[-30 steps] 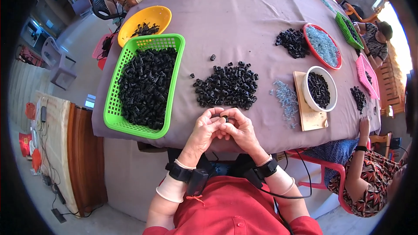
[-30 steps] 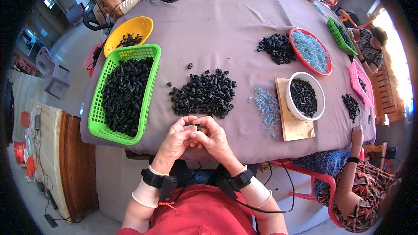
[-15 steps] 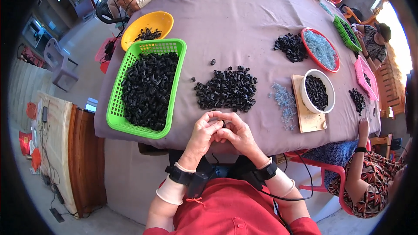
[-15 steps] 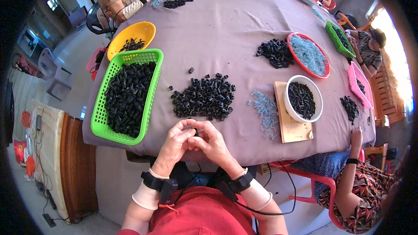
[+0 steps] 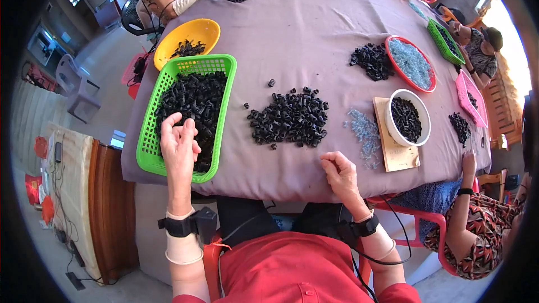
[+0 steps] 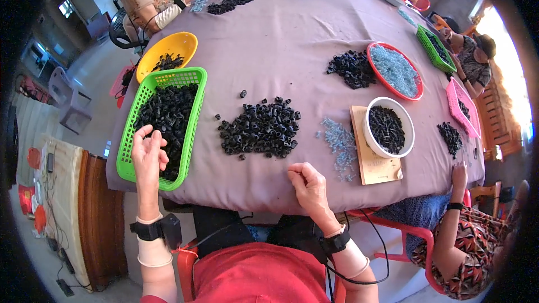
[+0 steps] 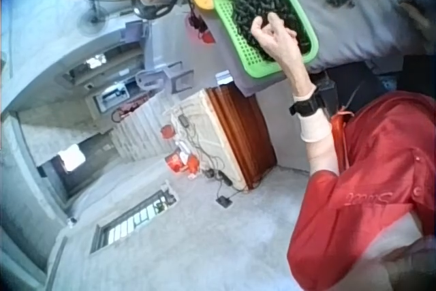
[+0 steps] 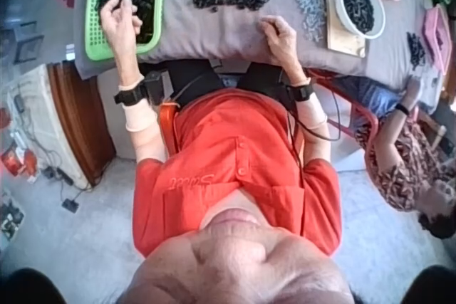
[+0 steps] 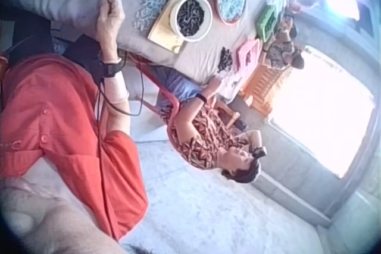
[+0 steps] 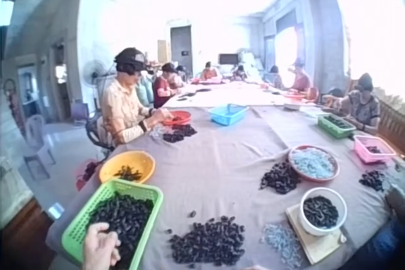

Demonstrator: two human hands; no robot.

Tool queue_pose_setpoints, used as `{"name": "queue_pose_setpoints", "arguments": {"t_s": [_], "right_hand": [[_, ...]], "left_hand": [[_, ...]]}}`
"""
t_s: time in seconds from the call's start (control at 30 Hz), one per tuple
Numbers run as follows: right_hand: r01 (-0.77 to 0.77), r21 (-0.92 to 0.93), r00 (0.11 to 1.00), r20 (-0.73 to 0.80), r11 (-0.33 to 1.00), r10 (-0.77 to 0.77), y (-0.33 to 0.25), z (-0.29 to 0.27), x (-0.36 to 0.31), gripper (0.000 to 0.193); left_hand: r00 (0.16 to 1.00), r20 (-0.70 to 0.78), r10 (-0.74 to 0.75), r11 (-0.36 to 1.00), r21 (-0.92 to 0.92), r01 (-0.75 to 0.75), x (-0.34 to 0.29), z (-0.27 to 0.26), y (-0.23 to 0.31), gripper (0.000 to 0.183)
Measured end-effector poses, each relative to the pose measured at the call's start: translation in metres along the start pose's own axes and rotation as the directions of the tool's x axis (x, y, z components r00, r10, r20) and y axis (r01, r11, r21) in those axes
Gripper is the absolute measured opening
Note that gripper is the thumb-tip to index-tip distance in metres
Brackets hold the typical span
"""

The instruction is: Sorting and assembling small black components at a communal work table in a manufacturing facility.

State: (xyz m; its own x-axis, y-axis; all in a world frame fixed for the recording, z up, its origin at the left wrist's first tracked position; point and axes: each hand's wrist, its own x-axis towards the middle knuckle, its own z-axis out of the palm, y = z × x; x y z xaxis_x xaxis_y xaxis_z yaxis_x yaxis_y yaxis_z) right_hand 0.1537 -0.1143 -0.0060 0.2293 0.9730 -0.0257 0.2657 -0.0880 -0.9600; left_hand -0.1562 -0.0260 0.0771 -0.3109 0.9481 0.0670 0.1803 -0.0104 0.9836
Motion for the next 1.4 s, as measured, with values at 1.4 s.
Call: {"name": "queue_pose_setpoints", "arguments": {"t_s": [1.4], "right_hand": [[-0.793,-0.325,0.361,0.429,0.514,0.828,0.035,-0.121,-0.207,0.028]], "left_hand": [[0.794,0.6,-0.1,0.987,-0.041,0.155,-0.098,0.038,-0.067,0.009]]}}
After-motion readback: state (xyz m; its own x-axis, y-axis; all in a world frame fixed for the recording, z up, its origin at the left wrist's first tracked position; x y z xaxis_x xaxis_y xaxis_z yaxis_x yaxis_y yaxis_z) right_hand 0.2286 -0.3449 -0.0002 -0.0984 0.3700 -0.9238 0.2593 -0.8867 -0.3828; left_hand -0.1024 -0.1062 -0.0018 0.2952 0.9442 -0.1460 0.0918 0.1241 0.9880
